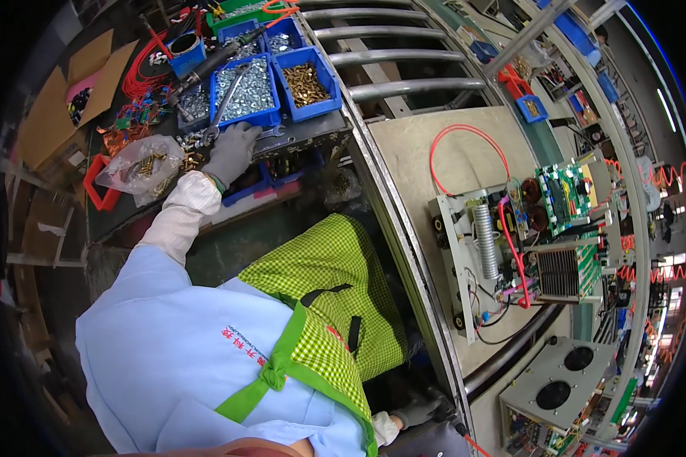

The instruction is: The person assembles an electronic device on a workbench, using a power drill to fasten components and a wrench to tighten nuts. They handle various wires, circuit boards, and small hardware parts, organizing them into bins and attaching them to the device.

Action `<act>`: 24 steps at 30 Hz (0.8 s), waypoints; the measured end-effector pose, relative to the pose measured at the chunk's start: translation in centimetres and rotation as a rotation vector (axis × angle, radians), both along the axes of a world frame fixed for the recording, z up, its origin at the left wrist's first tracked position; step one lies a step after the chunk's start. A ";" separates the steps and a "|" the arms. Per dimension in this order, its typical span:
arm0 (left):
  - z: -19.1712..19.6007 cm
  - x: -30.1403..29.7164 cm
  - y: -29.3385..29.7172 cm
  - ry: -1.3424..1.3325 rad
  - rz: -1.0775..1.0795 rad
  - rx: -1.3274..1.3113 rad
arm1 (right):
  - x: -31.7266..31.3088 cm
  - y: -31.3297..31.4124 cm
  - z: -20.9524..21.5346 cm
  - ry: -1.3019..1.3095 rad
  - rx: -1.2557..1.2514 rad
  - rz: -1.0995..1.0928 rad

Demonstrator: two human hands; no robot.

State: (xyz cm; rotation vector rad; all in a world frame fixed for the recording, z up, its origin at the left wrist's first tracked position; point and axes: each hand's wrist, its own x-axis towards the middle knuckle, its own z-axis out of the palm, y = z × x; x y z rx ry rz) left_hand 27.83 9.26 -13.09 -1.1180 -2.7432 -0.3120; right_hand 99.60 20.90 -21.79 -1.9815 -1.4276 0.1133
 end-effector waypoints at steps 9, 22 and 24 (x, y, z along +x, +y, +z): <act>8.1 -0.9 -0.3 0.127 -0.201 0.404 | -8.4 -1.7 6.5 0.852 -0.418 0.271; 7.6 -11.5 3.1 0.008 -0.174 -0.388 | -39.2 7.4 15.3 0.308 -0.258 1.603; 7.1 -11.4 3.1 -0.039 -0.164 -0.402 | -43.0 8.1 17.2 0.258 -0.339 1.658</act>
